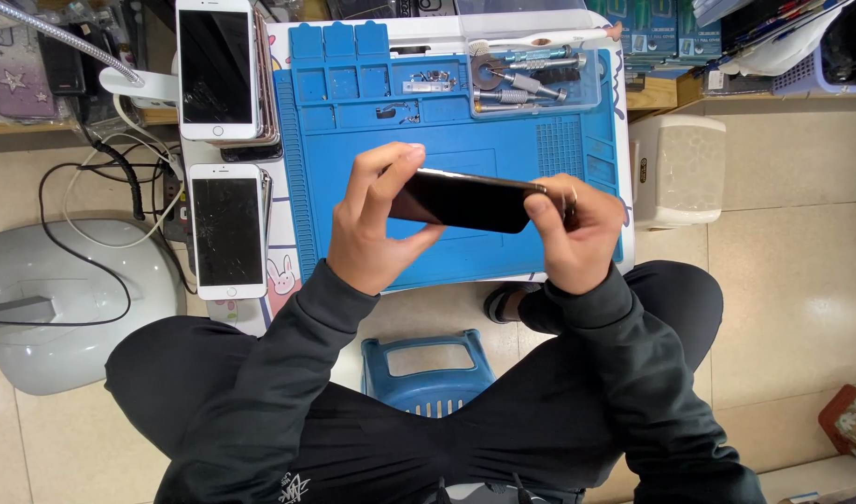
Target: The person disassembles a white smartphone by prying open the case and removing the back cover. They then reassemble the phone by placing the back cover back on and pressing it into place. The person repeats a similar process with a black smartphone, using a metal tool to pry open the case.
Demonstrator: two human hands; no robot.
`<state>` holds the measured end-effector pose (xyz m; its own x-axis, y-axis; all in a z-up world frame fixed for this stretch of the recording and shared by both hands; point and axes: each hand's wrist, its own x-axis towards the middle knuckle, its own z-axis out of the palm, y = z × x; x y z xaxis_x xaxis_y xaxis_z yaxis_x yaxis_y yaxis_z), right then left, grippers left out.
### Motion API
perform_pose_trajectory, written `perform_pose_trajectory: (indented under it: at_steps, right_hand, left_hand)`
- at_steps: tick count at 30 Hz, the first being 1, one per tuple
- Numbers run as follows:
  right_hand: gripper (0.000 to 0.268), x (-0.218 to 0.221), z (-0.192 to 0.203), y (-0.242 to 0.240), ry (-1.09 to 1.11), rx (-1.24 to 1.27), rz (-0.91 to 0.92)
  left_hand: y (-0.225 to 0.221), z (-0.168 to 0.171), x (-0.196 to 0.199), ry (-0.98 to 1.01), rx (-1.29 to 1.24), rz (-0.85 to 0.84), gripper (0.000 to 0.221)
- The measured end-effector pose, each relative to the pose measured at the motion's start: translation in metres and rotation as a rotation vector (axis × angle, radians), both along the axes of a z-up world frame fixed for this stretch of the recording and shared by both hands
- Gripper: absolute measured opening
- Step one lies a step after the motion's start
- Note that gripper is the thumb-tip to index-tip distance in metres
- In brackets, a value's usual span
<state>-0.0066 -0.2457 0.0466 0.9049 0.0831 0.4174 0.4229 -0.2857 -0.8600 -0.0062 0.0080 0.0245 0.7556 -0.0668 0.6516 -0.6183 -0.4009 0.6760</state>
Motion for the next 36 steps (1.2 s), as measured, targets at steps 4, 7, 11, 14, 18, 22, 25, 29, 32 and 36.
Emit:
perform_pose_trajectory:
  at_steps: [4, 7, 11, 14, 18, 22, 25, 29, 32, 36]
  right_hand:
    - [0.021, 0.006, -0.028, -0.016, 0.478, 0.264, 0.047]
    - [0.019, 0.004, -0.035, -0.013, 0.789, 0.499, 0.197]
    - [0.022, -0.013, -0.041, 0.007, 0.868, 0.551, 0.392]
    - [0.022, -0.026, -0.051, 0.023, 0.863, 0.595, 0.419]
    - [0.022, -0.035, -0.045, 0.048, 0.807, 0.619, 0.418]
    - [0.02, -0.035, -0.069, 0.041, 0.819, 0.626, 0.42]
    - [0.02, -0.035, -0.076, 0.037, 0.827, 0.63, 0.427]
    - [0.02, -0.031, -0.071, 0.037, 0.847, 0.647, 0.443]
    - [0.02, -0.03, -0.063, 0.037, 0.863, 0.646, 0.445]
    - [0.024, -0.028, -0.099, 0.022, 0.88, 0.677, 0.451]
  left_hand:
    - [0.003, 0.015, -0.001, 0.341, -0.295, -0.279, 0.104]
    - [0.008, 0.013, 0.003, 0.544, -0.606, -0.432, 0.112]
    - [0.009, -0.003, 0.009, 0.588, -0.823, -0.612, 0.104]
    - [-0.006, -0.016, 0.005, 0.601, -1.016, -0.701, 0.091]
    - [-0.024, -0.032, -0.001, 0.65, -1.256, -0.743, 0.077]
    - [-0.024, -0.03, -0.002, 0.676, -1.286, -0.715, 0.077]
    - [-0.022, -0.027, -0.002, 0.66, -1.279, -0.701, 0.078]
    - [-0.02, -0.02, -0.002, 0.683, -1.236, -0.714, 0.085]
    - [-0.019, -0.022, -0.003, 0.69, -1.225, -0.703, 0.083]
    - [-0.019, -0.023, -0.002, 0.707, -1.281, -0.694, 0.077]
